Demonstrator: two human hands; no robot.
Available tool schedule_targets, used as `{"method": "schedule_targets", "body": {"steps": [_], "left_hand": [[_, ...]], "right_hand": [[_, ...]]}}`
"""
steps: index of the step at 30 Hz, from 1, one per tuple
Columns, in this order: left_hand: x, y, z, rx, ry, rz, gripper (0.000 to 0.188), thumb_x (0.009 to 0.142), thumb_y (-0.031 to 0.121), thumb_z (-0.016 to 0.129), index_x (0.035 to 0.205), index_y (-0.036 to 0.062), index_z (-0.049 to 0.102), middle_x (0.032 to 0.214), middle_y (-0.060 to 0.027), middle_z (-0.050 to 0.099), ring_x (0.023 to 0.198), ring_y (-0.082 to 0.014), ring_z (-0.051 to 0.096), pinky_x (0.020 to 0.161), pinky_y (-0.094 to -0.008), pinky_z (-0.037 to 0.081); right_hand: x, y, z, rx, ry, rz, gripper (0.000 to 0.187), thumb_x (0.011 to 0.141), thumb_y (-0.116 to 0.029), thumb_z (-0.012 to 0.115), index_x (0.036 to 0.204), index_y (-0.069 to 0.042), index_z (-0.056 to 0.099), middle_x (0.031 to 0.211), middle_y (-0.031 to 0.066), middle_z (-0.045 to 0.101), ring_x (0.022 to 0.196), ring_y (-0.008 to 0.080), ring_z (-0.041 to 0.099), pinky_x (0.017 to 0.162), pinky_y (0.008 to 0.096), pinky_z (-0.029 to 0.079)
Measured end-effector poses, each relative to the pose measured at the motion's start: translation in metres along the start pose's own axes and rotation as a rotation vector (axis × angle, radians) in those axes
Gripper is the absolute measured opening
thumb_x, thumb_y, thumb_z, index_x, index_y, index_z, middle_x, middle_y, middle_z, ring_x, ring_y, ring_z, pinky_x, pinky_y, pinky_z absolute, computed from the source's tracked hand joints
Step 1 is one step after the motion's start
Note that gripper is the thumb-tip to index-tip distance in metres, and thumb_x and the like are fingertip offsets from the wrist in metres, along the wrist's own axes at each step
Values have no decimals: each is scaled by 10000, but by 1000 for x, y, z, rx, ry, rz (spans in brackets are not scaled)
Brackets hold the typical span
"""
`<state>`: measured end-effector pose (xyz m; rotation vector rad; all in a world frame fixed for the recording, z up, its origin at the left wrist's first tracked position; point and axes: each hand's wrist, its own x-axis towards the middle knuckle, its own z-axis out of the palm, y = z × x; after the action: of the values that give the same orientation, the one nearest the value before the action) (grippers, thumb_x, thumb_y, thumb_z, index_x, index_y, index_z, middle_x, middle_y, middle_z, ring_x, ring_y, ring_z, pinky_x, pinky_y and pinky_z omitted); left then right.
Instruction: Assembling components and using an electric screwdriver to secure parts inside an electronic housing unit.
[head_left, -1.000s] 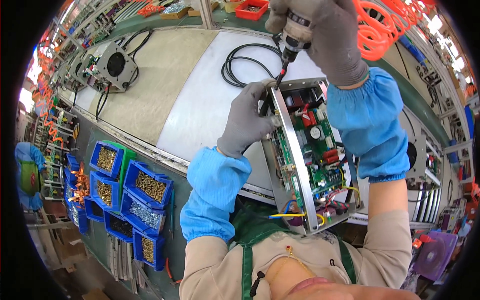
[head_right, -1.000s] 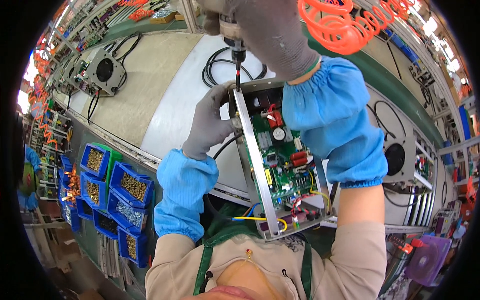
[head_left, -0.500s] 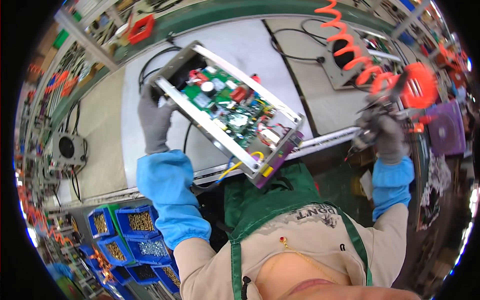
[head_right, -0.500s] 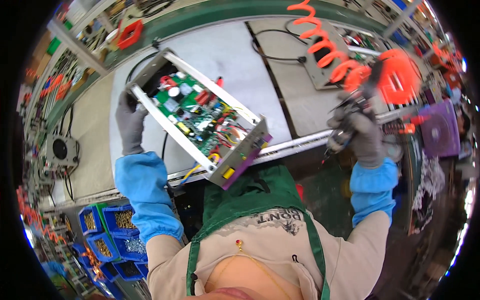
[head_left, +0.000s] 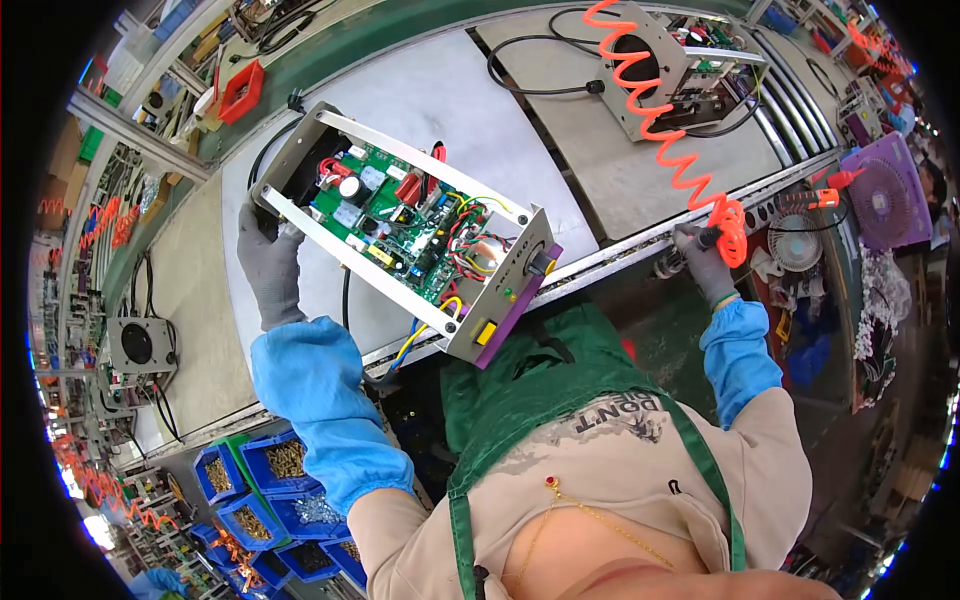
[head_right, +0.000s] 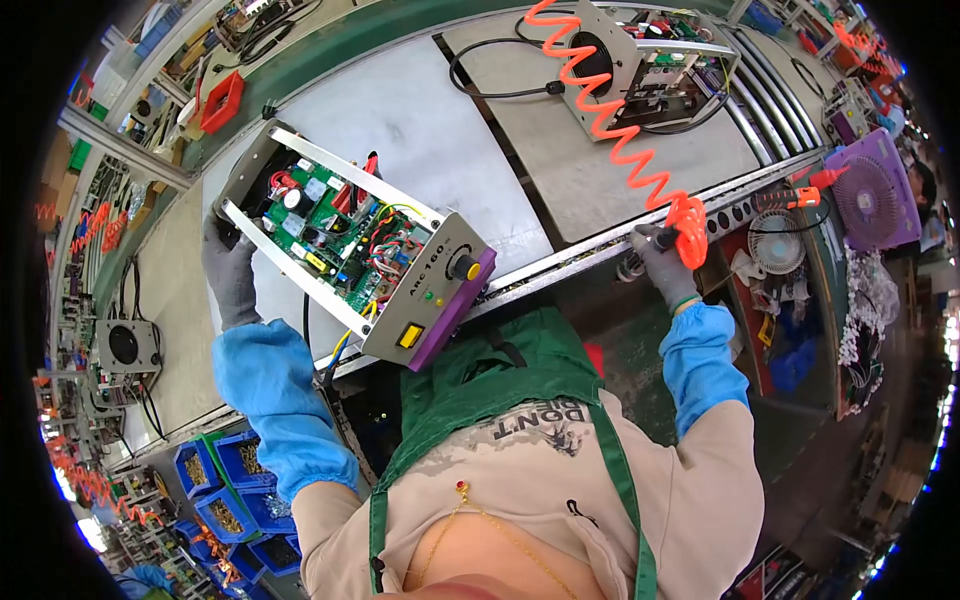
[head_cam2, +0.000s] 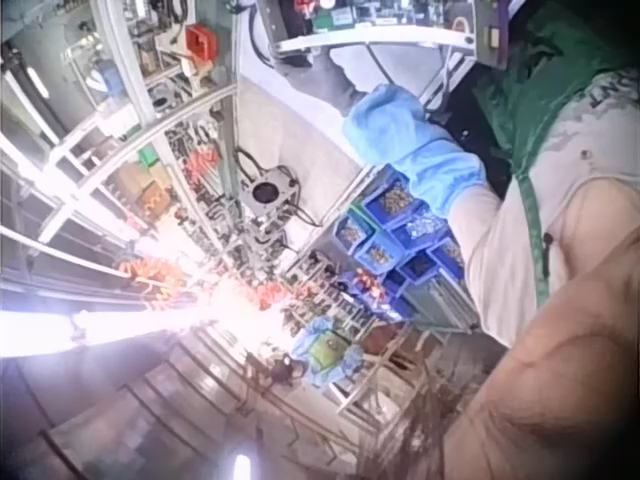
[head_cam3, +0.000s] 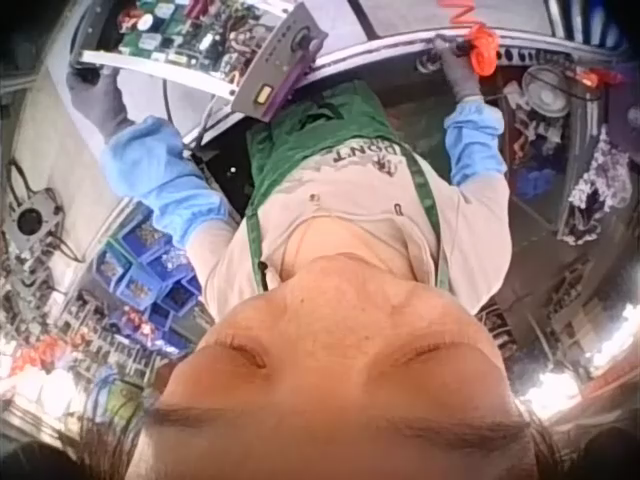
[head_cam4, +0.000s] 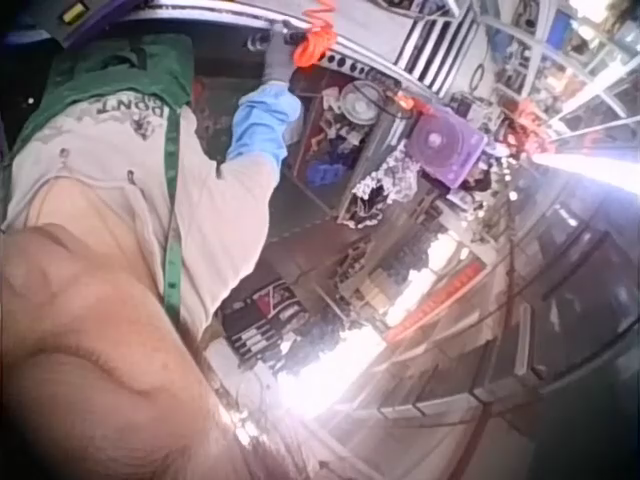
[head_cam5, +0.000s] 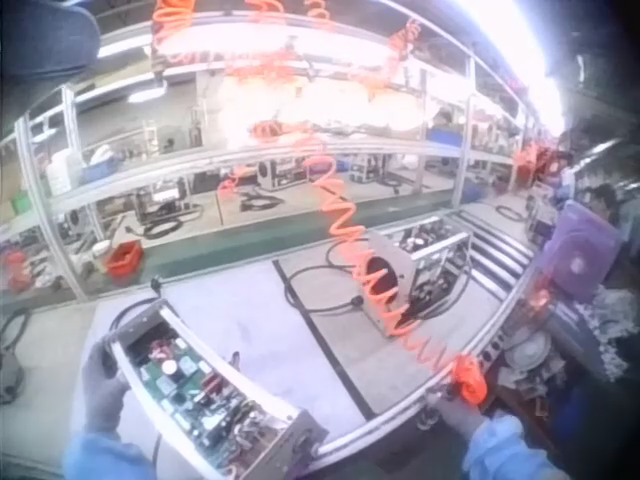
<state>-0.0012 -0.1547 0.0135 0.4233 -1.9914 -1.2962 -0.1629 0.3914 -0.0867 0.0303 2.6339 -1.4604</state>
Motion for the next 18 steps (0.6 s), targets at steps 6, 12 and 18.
{"method": "schedule_targets", "body": {"steps": [6,12,18], "left_hand": [[6,-8,-5,-49,-1,-34,697,733,94,740,1351,-12,436,1203,-154,584,1099,-217,578,940,-325,470],[-39,3,-13,61,88,65,614,813,196,730,1315,-32,461,1214,-146,572,1119,-217,560,973,-337,439],[-182,-2,-38,213,-521,-678,221,804,176,637,959,17,637,722,-44,629,570,-96,549,510,-260,445]], "right_hand": [[5,27,6,139,13,-14,374,853,-273,687,1098,7,647,980,57,629,900,114,576,827,285,461],[-16,27,-11,-101,-169,238,349,759,-264,739,991,-18,654,737,6,605,631,132,556,597,290,475],[-83,-51,89,47,-717,-41,386,729,-243,790,960,-1,597,808,33,610,718,111,564,654,273,492]]}}
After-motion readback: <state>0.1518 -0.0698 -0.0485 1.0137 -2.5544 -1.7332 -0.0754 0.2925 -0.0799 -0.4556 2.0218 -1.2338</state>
